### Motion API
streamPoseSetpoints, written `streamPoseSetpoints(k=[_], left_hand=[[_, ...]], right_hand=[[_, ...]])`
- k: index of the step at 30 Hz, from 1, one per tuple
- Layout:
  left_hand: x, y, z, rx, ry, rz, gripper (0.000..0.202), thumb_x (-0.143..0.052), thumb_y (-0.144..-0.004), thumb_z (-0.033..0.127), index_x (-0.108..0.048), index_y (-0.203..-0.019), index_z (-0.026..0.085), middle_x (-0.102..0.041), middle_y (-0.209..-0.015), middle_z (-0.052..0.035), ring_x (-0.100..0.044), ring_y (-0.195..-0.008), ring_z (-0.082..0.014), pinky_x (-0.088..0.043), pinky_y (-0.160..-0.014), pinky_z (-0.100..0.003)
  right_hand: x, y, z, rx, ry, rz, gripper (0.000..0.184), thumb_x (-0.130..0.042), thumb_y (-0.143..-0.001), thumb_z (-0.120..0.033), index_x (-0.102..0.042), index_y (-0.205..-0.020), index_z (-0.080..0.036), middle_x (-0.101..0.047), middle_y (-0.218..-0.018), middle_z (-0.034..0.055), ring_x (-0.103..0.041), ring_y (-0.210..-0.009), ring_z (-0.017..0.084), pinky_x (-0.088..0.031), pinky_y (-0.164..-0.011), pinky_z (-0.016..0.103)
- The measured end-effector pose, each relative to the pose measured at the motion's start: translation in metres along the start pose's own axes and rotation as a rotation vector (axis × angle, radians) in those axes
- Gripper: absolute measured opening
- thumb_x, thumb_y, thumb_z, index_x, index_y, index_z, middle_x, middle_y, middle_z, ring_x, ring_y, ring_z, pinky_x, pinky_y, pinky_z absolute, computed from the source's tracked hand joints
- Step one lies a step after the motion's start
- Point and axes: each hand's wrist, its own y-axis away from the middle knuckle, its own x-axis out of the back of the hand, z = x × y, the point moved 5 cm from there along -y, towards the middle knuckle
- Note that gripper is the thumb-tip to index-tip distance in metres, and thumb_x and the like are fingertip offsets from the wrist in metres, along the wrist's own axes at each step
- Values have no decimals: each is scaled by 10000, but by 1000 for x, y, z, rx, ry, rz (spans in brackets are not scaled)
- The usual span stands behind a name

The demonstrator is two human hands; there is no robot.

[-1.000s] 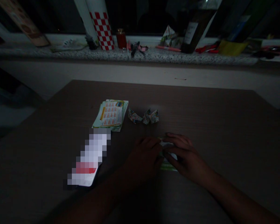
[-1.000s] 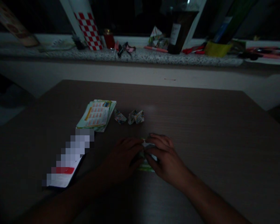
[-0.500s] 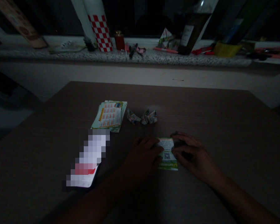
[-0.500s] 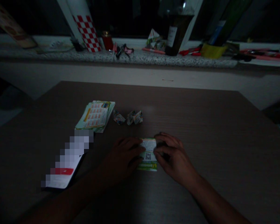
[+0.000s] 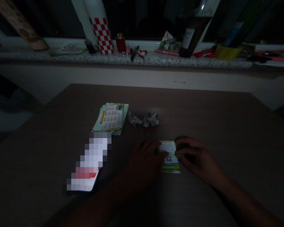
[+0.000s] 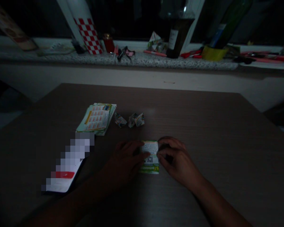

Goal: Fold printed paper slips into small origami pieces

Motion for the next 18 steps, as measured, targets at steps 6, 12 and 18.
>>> streamPoseSetpoints(k=[6, 12, 18], left_hand=[[0, 1, 0, -7, -13, -1, 309, -487, -918, 244, -588, -1206, 292, -510, -1331, -100, -447, -1236, -287, -329, -990, -537], [-3, -1, 2, -64, -36, -9, 302, -481, -913, 198, -582, -1195, 234, -473, -1398, -99, -410, -1288, -277, -333, -1025, -503], [-4, -4, 7, -173, -10, -39, 302, -481, -905, 134, -556, -1196, 171, -564, -1293, -63, -483, -1209, -212, -347, -1046, -377]], right_hand=[[6, 0, 10, -86, -9, 22, 116, -608, -830, -211, -701, -762, -227, -646, -1059, 72, -601, -1033, 263, -474, -881, 447], [0, 0, 14, -145, -11, 72, 111, -688, -788, -309, -694, -706, -235, -653, -1017, 62, -599, -1021, 270, -465, -888, 454], [-3, 0, 13, -187, -26, 90, 102, -688, -772, -254, -699, -674, -231, -647, -1022, 72, -601, -1002, 269, -464, -877, 458]])
